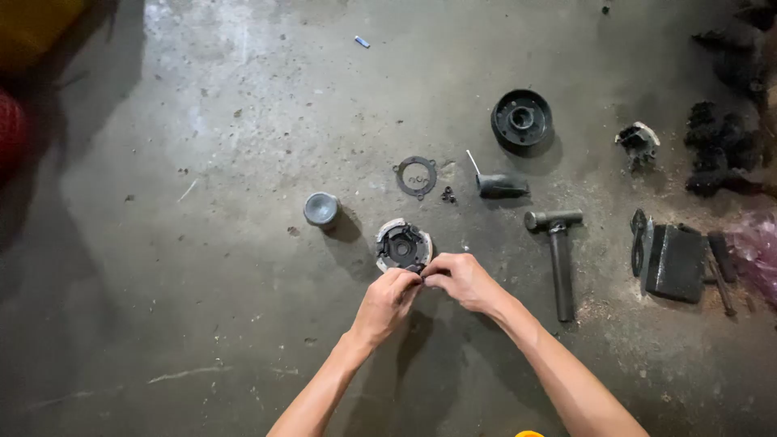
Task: The person assembles mechanical components on the floor and operates a metal lathe to machine parts.
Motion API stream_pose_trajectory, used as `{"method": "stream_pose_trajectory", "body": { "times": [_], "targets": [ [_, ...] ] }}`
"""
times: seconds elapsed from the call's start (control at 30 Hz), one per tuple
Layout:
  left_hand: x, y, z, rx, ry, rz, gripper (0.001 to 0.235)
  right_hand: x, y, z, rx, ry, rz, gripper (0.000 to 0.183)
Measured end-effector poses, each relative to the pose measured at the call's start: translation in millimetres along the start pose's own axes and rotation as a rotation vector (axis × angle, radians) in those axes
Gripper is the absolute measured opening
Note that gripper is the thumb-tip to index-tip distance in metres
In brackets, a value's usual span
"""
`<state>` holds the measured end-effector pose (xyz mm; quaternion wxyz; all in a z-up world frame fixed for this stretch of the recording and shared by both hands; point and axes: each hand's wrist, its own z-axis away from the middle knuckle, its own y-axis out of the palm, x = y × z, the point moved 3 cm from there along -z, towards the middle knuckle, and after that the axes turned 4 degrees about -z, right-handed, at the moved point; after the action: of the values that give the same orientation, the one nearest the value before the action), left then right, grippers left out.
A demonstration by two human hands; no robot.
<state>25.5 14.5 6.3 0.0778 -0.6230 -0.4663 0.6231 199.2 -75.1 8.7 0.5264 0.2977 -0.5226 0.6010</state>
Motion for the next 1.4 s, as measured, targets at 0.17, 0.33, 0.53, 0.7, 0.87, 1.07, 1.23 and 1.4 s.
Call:
{"method": "stream_pose_trajectory", "body": {
  "times": [0.17, 0.33, 0.53, 0.7, 0.87, 1.07, 1.23, 1.4],
  "targets": [
    [-22, -18, -10, 0.031, -0.039, 0.118, 0.020, -4, 0, 4, 0.003, 0.145, 0.009, 0.011],
    [-10, -4, -8, 0.076, -0.164, 0.230, 0.014, -16, 2, 9, -0.041, 0.209, -0.007, 0.016],
    [8, -4, -9, -0.100, -0.241, -0.101, 0.007, 2, -24, 24, -0.296, 0.033, 0.095, 0.020],
    [21, 10, -7, -0.148, -0.270, -0.184, 0.007, -45, -34, 66, -0.289, 0.209, 0.386, 0.023],
    [25, 16, -4, -0.143, -0.216, -0.263, 0.009, -80, -30, 102, -0.223, 0.381, 0.562, 0.027],
    [19, 3, -5, -0.111, -0.162, -0.306, 0.017, -100, -19, 119, -0.091, 0.406, 0.873, 0.037],
    [12, -16, -19, -0.102, -0.101, -0.357, 0.073, -121, -6, 126, -0.134, 0.243, 1.041, 0.020],
    [30, 1, -26, -0.001, -0.042, -0.497, 0.036, -86, -9, 119, -0.187, 0.309, 0.871, 0.010]
  ]
}}
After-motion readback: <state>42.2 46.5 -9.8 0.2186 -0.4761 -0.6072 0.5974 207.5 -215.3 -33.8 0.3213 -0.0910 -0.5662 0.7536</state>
